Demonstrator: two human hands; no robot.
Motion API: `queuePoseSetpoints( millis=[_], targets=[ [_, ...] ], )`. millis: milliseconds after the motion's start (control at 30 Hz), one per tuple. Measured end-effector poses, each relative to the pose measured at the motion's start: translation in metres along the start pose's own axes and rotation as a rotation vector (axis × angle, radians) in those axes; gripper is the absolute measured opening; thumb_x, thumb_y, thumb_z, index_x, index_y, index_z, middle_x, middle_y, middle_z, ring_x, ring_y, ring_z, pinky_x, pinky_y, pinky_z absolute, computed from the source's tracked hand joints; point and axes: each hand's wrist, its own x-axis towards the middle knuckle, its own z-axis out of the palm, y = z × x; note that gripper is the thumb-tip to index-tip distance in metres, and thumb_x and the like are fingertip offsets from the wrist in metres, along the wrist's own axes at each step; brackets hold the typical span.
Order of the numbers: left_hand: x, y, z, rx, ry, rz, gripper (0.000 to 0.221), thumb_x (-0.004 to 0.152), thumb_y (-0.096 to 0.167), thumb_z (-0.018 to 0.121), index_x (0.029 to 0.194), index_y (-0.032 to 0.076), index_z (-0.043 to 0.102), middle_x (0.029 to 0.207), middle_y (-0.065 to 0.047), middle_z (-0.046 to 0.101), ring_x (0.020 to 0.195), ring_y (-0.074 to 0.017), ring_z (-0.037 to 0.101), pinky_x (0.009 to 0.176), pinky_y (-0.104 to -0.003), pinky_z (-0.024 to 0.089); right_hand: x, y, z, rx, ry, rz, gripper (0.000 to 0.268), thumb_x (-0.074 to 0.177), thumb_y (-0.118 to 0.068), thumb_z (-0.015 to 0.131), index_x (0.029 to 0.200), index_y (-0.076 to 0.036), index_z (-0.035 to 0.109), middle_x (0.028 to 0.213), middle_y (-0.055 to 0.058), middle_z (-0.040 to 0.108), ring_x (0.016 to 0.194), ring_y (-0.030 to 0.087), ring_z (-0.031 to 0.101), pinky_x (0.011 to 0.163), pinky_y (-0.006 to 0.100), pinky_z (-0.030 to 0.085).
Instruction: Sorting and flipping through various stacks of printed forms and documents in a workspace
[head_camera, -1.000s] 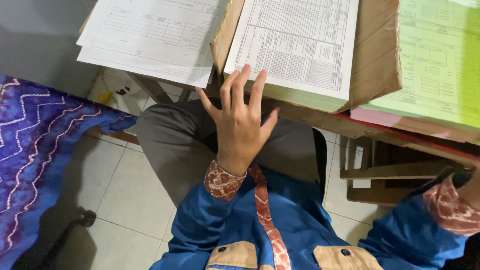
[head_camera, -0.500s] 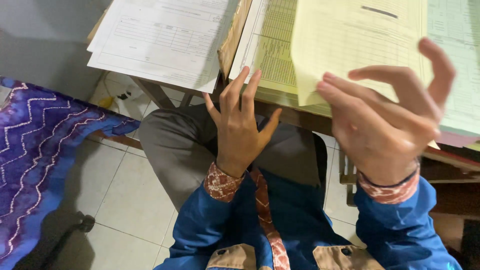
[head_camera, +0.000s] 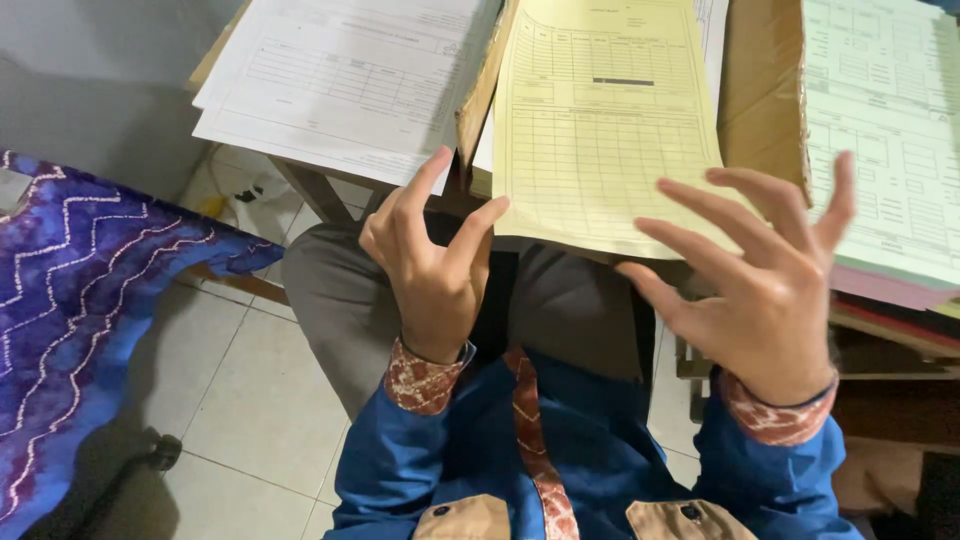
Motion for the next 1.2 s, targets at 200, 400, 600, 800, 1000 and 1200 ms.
queuePoseSetpoints(
  millis=[200, 400, 600, 800, 1000, 1200],
  targets=[
    [-0.003, -0.003, -0.007, 0.034, -0.069, 0.012, 0.038, 0.098, -0.004, 0.062, 0.112, 0.026, 0.079, 0.144, -0.011, 0.053, 0.123, -0.0322, 0.053, 0.101, -0.049, 0.039, -0.028, 0.012, 0.000, -0.062, 0.004, 0.147, 0.012, 0.100, -0.014, 0.094, 0.101, -0.017, 0.083, 0.115, 0.005, 0.081, 0.122, 0.037, 0.069, 0.125, 0.081, 0.001],
    [-0.009, 0.014, 0.002, 0.104, -0.089, 0.140, 0.018, 0.106, 0.020, 0.078, 0.122, 0.029, 0.077, 0.145, -0.008, 0.054, 0.121, -0.0261, 0.057, 0.098, -0.048, 0.038, -0.019, 0.009, 0.017, -0.052, 0.102, 0.148, 0.020, 0.097, -0.008, 0.095, 0.086, -0.016, 0.080, 0.091, -0.001, 0.078, 0.105, 0.030, 0.068, 0.126, 0.077, 0.005],
    [-0.041, 0.046, 0.024, 0.166, -0.287, 0.057, 0.075, 0.094, 0.040, 0.095, 0.152, 0.030, 0.049, 0.163, -0.013, 0.039, 0.150, -0.0272, 0.044, 0.118, -0.051, 0.037, -0.016, 0.015, 0.014, -0.052, 0.044, 0.209, 0.038, 0.092, -0.043, 0.095, 0.119, -0.020, 0.081, 0.134, 0.006, 0.068, 0.133, 0.039, 0.057, 0.119, 0.084, -0.005],
    [-0.050, 0.050, 0.039, 0.232, -0.426, 0.052, 0.090, 0.093, 0.065, 0.085, 0.160, 0.030, 0.036, 0.168, -0.017, 0.028, 0.157, -0.0305, 0.035, 0.123, -0.058, 0.036, -0.025, 0.018, 0.000, -0.073, 0.037, 0.325, 0.048, 0.086, -0.046, 0.096, 0.121, -0.018, 0.080, 0.161, 0.019, 0.045, 0.147, 0.048, 0.044, 0.117, 0.090, 0.008],
    [-0.043, 0.048, 0.045, 0.210, -0.447, 0.081, 0.074, 0.100, 0.064, 0.072, 0.159, 0.034, 0.039, 0.167, -0.015, 0.030, 0.157, -0.0288, 0.032, 0.123, -0.064, 0.026, -0.016, 0.027, -0.007, -0.041, 0.032, 0.315, 0.056, 0.083, -0.049, 0.094, 0.125, -0.014, 0.078, 0.157, 0.023, 0.046, 0.145, 0.047, 0.042, 0.120, 0.077, 0.020],
    [-0.040, 0.050, 0.051, 0.194, -0.450, 0.162, 0.089, 0.084, 0.062, 0.092, 0.156, 0.036, 0.046, 0.165, -0.012, 0.038, 0.154, -0.0256, 0.033, 0.119, -0.070, 0.014, -0.021, 0.034, 0.004, -0.054, 0.065, 0.344, 0.051, 0.084, -0.041, 0.100, 0.121, -0.013, 0.080, 0.155, 0.022, 0.050, 0.146, 0.050, 0.047, 0.116, 0.091, 0.013]
  ],
)
